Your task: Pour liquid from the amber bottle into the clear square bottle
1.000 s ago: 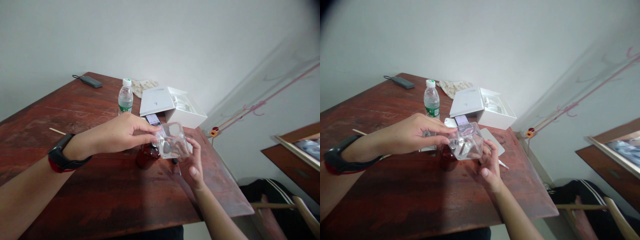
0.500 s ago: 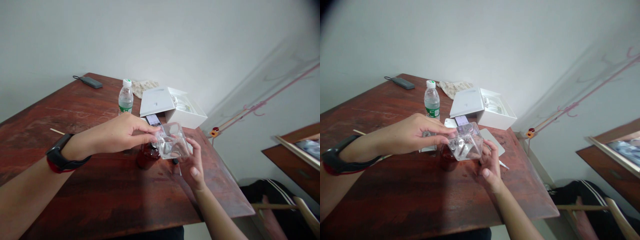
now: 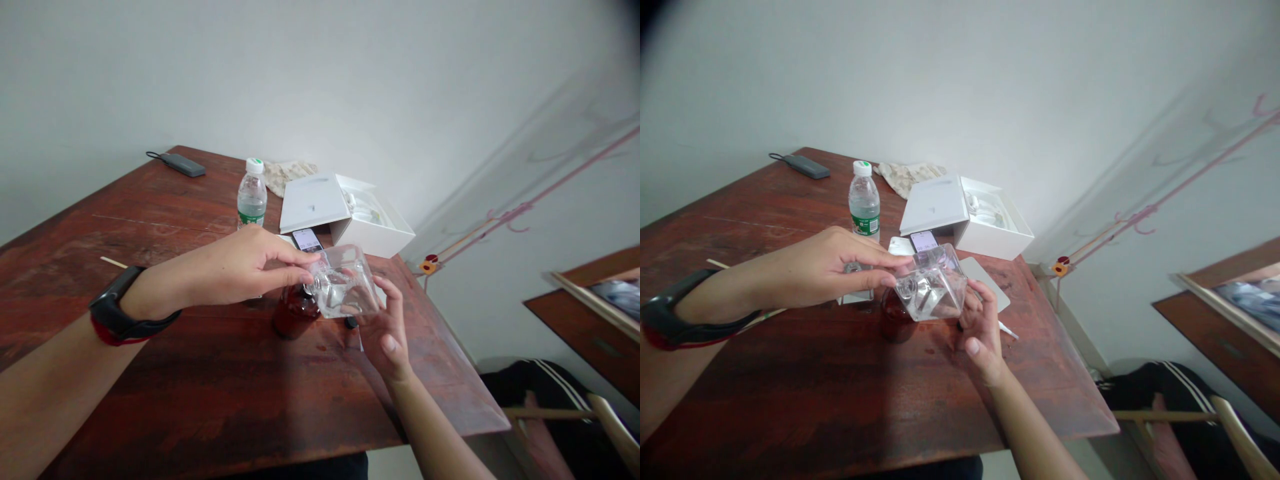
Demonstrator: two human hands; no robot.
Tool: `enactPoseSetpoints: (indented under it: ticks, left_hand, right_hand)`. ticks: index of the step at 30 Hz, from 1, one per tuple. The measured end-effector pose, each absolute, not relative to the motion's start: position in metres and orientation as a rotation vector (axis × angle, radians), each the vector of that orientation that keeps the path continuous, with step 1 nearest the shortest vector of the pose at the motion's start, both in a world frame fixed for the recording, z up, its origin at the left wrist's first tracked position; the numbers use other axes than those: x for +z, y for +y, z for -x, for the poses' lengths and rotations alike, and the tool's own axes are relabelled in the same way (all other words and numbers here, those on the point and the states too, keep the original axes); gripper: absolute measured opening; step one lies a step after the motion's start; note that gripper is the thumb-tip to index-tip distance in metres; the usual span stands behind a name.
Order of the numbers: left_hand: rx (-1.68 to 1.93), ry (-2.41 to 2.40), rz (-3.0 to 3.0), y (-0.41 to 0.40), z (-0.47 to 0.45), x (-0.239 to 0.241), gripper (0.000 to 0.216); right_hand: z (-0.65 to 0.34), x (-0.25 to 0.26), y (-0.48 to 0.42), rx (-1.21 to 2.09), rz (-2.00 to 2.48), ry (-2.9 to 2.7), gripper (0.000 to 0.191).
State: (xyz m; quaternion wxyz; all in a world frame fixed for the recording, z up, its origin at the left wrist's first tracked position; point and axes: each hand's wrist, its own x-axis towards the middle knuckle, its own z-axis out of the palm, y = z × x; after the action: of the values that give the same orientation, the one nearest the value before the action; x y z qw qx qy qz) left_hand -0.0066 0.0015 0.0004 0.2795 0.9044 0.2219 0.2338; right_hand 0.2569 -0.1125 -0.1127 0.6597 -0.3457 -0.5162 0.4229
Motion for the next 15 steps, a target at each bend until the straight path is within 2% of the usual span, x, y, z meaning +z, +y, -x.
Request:
enactPoseSetpoints:
  ticks: [15]
  left_hand:
    - [0.614, 0.596, -2.454, 0.0010, 0.0063, 0.0026, 0.034]
  right_hand:
    - [-0.2548, -0.1129, -0.1134, 0.981, 0.758, -1.159, 0.077]
